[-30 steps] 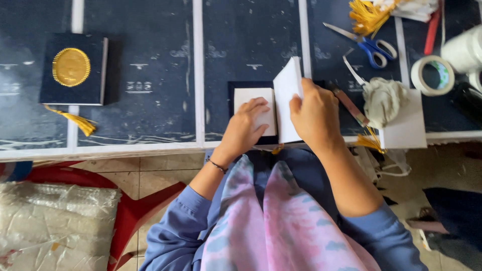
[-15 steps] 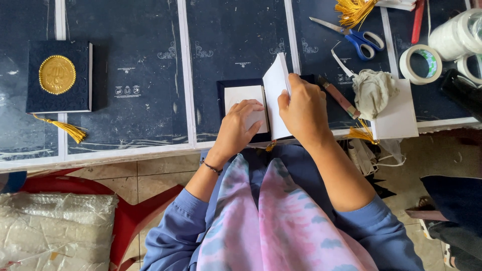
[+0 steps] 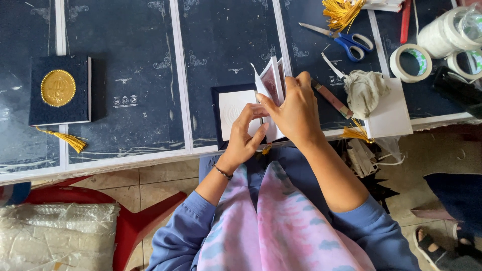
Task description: The person opens a dark blue book cover and uses scissors to cut a strip from the inner page. They then insert a stack of white pages into the cover, align and press the pages, and close the book. Finally, the person wipes the cover with a cloth.
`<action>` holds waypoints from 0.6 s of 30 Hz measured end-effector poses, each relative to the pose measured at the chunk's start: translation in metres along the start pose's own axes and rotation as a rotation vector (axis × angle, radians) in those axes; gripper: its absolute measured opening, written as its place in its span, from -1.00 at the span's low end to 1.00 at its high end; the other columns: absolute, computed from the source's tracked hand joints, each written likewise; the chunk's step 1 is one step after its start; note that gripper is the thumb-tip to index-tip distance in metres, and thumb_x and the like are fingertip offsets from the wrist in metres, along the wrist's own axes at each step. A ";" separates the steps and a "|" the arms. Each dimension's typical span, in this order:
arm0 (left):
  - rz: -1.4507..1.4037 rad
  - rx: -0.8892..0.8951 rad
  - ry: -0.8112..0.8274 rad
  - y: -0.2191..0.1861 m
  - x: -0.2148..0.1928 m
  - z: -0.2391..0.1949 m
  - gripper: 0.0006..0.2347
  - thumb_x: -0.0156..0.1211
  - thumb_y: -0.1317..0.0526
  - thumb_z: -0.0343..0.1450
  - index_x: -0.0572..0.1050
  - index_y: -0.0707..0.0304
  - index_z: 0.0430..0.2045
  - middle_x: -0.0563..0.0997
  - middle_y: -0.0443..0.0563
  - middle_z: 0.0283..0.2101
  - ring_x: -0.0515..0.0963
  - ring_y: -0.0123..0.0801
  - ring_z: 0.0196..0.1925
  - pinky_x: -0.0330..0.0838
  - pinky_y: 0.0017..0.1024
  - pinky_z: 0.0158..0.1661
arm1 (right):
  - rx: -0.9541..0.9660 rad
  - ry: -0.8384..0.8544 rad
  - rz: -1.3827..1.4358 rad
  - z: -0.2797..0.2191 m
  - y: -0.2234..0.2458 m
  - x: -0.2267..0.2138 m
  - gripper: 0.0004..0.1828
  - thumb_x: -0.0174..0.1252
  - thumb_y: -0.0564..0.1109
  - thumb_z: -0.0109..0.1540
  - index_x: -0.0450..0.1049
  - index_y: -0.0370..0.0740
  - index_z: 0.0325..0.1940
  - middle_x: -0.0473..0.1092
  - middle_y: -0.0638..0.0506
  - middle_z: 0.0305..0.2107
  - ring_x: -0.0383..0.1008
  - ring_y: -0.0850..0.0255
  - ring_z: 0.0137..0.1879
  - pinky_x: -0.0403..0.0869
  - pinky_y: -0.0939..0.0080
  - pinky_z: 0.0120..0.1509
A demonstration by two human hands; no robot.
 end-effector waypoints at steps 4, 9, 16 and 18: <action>0.047 0.053 0.014 0.010 0.000 -0.002 -0.78 0.11 0.29 0.54 0.47 0.37 0.04 0.51 0.20 -0.01 0.62 0.08 0.06 0.53 0.00 0.09 | 0.010 0.012 0.126 -0.001 -0.001 -0.001 -0.25 0.32 0.39 0.26 0.51 -0.49 -0.18 0.30 -0.26 -0.28 0.55 -0.37 -0.20 0.57 -0.10 -0.17; 0.028 0.080 0.019 -0.007 -0.001 0.004 -0.68 0.06 0.17 0.58 0.42 0.34 0.18 0.46 0.20 0.06 0.61 -0.01 0.03 0.52 -0.04 0.10 | 0.013 0.043 0.256 0.002 -0.007 -0.004 -0.28 0.15 0.38 0.38 0.46 -0.42 -0.33 0.25 -0.15 -0.38 0.49 -0.44 -0.24 0.52 -0.13 -0.21; 0.225 0.220 0.124 -0.006 0.007 0.014 -0.38 0.04 -0.37 0.43 0.49 0.03 0.23 0.25 0.18 0.18 0.47 -0.02 0.00 0.41 -0.08 0.15 | 0.019 0.235 0.424 0.010 -0.034 0.005 -0.30 -0.21 0.42 0.49 0.50 -0.18 -0.25 0.25 -0.10 -0.38 0.47 -0.35 -0.09 0.43 -0.04 0.02; 0.256 0.228 0.143 -0.003 0.010 0.013 -0.33 0.05 -0.44 0.37 0.53 0.01 0.19 0.23 0.18 0.18 0.46 -0.01 -0.01 0.38 -0.11 0.17 | 0.033 0.262 0.444 0.010 -0.046 0.005 -0.29 -0.26 0.43 0.49 0.56 -0.14 -0.15 0.26 -0.06 -0.38 0.49 -0.31 -0.05 0.44 -0.03 0.05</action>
Point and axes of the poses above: each hand's wrist, its own z-axis towards the middle knuckle, its own x-axis out of the palm, y = z × x, the point moved 2 cm from there along z, towards the middle knuckle
